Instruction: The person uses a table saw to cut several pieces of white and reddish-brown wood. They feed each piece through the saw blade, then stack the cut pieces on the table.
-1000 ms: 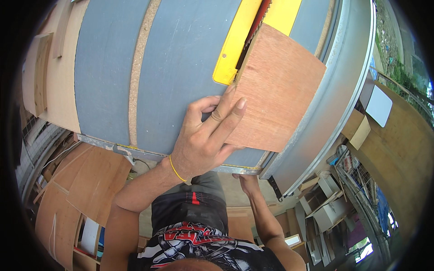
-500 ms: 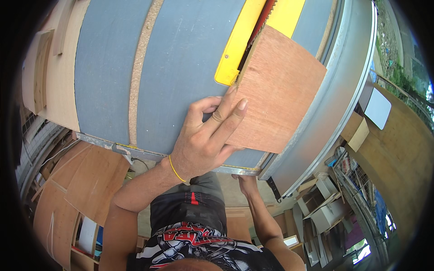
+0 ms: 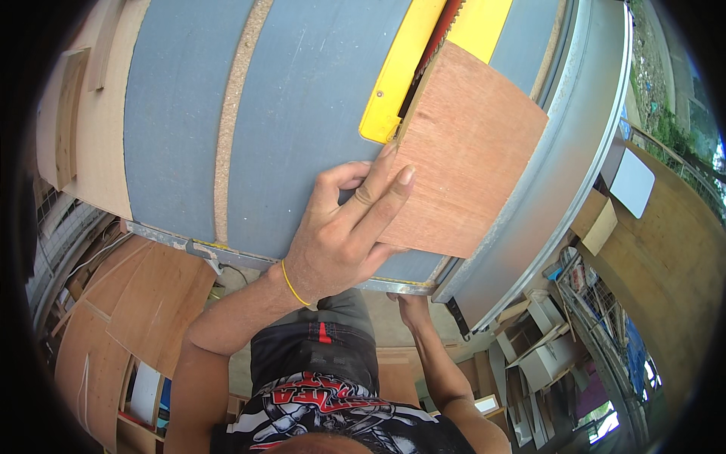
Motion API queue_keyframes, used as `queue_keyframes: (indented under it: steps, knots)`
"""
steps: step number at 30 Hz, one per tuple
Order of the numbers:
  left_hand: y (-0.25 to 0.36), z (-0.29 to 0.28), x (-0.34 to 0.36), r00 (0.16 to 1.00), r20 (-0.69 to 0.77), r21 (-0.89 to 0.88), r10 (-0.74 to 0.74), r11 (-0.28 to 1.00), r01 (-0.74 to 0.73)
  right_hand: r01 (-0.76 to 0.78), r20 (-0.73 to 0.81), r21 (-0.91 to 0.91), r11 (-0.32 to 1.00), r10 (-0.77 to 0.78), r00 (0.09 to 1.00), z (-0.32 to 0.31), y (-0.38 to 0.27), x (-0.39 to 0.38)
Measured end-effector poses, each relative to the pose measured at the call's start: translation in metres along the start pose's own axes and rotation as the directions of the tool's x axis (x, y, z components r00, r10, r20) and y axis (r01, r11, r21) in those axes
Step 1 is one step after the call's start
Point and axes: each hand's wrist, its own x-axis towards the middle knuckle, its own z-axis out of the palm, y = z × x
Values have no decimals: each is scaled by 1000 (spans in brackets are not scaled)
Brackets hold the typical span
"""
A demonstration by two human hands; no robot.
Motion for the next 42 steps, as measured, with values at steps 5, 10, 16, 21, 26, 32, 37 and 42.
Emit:
queue_keyframes:
  steps: [5,10,16,21,26,32,37,42]
  knots:
    - [0,1,0,1000,0,-9,-5,1000,5,6,-3,-1,1000,-6,1000,-1,1,0]
    - [0,-3,1,1000,3,-37,5,999,-5,5,-2,2,1000,-5,1000,1,0,0]
    - [-1,-2,1,1000,-11,-14,13,1000,-14,1,21,7,1000,-1,1000,4,-6,0]
    - [-1,0,0,1000,-19,-7,8,1000,-8,-16,35,32,999,15,999,3,-7,0]
    - [-1,-1,1,1000,-19,20,19,1000,-18,-77,124,52,996,70,990,-11,-4,4]
    - [0,-3,2,1000,-12,13,16,1000,-16,-109,222,79,991,89,971,-16,-2,7]
    - [-2,0,1,1000,-17,22,20,1000,-19,-131,253,106,986,101,962,-9,-9,8]
    - [0,-1,2,1000,-13,20,16,1000,-16,-172,323,142,975,119,939,-11,-11,11]
